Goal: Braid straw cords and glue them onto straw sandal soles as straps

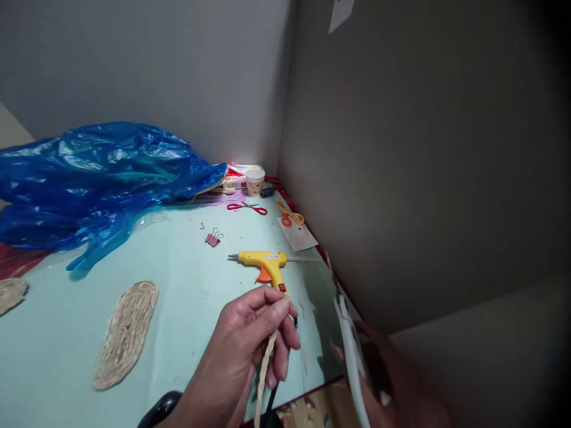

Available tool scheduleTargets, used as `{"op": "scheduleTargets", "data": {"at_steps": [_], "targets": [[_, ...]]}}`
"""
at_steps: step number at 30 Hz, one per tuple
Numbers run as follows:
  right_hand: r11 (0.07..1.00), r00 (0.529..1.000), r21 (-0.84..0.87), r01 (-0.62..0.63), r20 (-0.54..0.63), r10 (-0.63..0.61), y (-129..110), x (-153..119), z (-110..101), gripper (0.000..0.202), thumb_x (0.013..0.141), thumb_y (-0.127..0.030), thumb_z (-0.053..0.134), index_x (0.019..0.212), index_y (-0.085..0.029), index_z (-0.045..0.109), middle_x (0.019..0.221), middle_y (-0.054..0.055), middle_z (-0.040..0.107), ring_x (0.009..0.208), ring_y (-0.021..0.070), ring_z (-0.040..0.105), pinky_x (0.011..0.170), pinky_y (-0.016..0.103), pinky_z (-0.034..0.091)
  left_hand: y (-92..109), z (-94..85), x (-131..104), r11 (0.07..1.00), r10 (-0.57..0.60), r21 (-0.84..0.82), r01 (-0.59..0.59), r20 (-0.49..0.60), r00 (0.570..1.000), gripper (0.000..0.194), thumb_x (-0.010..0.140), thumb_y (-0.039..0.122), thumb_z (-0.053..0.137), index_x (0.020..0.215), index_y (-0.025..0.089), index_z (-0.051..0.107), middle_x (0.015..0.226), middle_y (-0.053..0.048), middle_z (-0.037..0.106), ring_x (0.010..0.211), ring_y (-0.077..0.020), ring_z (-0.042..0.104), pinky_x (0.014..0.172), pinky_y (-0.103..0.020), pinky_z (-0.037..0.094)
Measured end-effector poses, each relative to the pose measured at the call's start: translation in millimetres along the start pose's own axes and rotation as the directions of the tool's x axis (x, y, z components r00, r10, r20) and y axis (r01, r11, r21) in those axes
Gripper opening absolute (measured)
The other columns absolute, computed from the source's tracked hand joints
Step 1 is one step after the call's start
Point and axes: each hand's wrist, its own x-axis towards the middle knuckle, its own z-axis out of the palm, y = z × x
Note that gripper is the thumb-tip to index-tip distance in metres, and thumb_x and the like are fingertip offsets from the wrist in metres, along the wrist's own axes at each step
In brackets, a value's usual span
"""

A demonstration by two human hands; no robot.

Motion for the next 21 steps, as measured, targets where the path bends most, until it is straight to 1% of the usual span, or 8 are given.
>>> {"op": "scheduleTargets", "data": {"at_steps": [3,7,11,15,17,18,19,21], "targets": [[0.977,0.993,-0.187,0.107,0.068,-0.096,1,22,2,0.049,0.089,-0.052,0.044,0.122,-0.018,0.058,0.098,0.012,0.075,0.078,0.0282,0.073,0.060,0.035,0.058,7,-10.4,-5,0.995,0.045,0.091,-0.045,-0.004,0.999,0.019,0.086,0.033,0.061,0.083,0.015,0.059,0.065,0.000,0.063,0.036,-0.0033,0.046,0.034,-0.013,0.031],[0.924,0.975,-0.310,0.224,0.072,-0.212,-8,41,18,0.051,0.095,-0.045,0.033,0.127,-0.011,0.053,0.112,0.018,0.067,0.088,0.0294,0.070,0.067,0.039,0.057,19,-34.7,-12,0.959,0.139,0.256,-0.123,-0.043,0.989,0.021,0.087,0.037,0.059,0.094,0.017,0.054,0.066,0.000,0.066,0.032,-0.0037,0.044,0.032,-0.013,0.028],[0.855,0.935,-0.380,0.352,0.100,-0.341,-6,55,30,0.050,0.094,-0.045,0.034,0.123,-0.011,0.055,0.104,0.018,0.065,0.090,0.0316,0.066,0.075,0.042,0.054,35,-69.0,-24,0.886,0.196,0.442,-0.139,-0.085,0.977,0.017,0.089,0.033,0.056,0.091,0.018,0.049,0.068,-0.001,0.069,0.033,-0.0008,0.033,0.037,-0.015,0.020],[0.747,0.876,-0.464,0.476,0.177,-0.448,-10,67,25,0.044,0.094,-0.045,0.032,0.111,-0.016,0.060,0.089,0.018,0.064,0.076,0.0320,0.062,0.067,0.044,0.050,54,-105.0,-42,0.808,0.175,0.582,-0.096,-0.080,0.981,0.013,0.090,0.031,0.053,0.087,0.019,0.049,0.069,-0.002,0.068,0.041,-0.0042,0.032,0.042,-0.018,0.021],[0.747,0.870,-0.461,0.479,0.138,-0.473,-30,67,19,0.044,0.095,-0.048,0.032,0.115,-0.020,0.058,0.097,0.018,0.065,0.076,0.0326,0.062,0.065,0.045,0.048,63,-121.0,-49,0.767,0.171,0.636,-0.085,-0.075,0.982,0.011,0.089,0.029,0.053,0.090,0.020,0.048,0.067,-0.001,0.067,0.045,-0.0070,0.037,0.045,-0.019,0.025],[0.771,0.850,-0.371,0.517,0.120,-0.513,-47,65,17,0.042,0.095,-0.047,0.034,0.120,-0.022,0.057,0.108,0.017,0.065,0.082,0.0310,0.064,0.068,0.043,0.049,68,-128.1,-52,0.742,0.167,0.665,-0.084,-0.063,0.984,0.011,0.089,0.029,0.054,0.092,0.021,0.047,0.067,0.000,0.067,0.048,-0.0084,0.040,0.046,-0.020,0.028],[0.775,0.812,-0.249,0.581,0.111,-0.573,-67,62,15,0.040,0.096,-0.046,0.036,0.123,-0.024,0.054,0.116,0.014,0.064,0.090,0.0295,0.065,0.071,0.041,0.050,72,-134.7,-54,0.713,0.160,0.696,-0.086,-0.041,0.986,0.012,0.088,0.030,0.054,0.093,0.022,0.046,0.067,0.000,0.067,0.050,-0.0098,0.044,0.048,-0.021,0.031],[0.688,0.680,0.018,0.726,0.129,-0.721,-114,53,16,0.033,0.096,-0.042,0.041,0.123,-0.029,0.056,0.117,0.009,0.066,0.096,0.0255,0.066,0.075,0.036,0.051,81,-145.8,-58,0.648,0.147,0.754,-0.108,0.015,0.989,0.011,0.088,0.029,0.053,0.094,0.023,0.046,0.068,0.000,0.068,0.056,-0.0128,0.052,0.053,-0.022,0.037]]}}
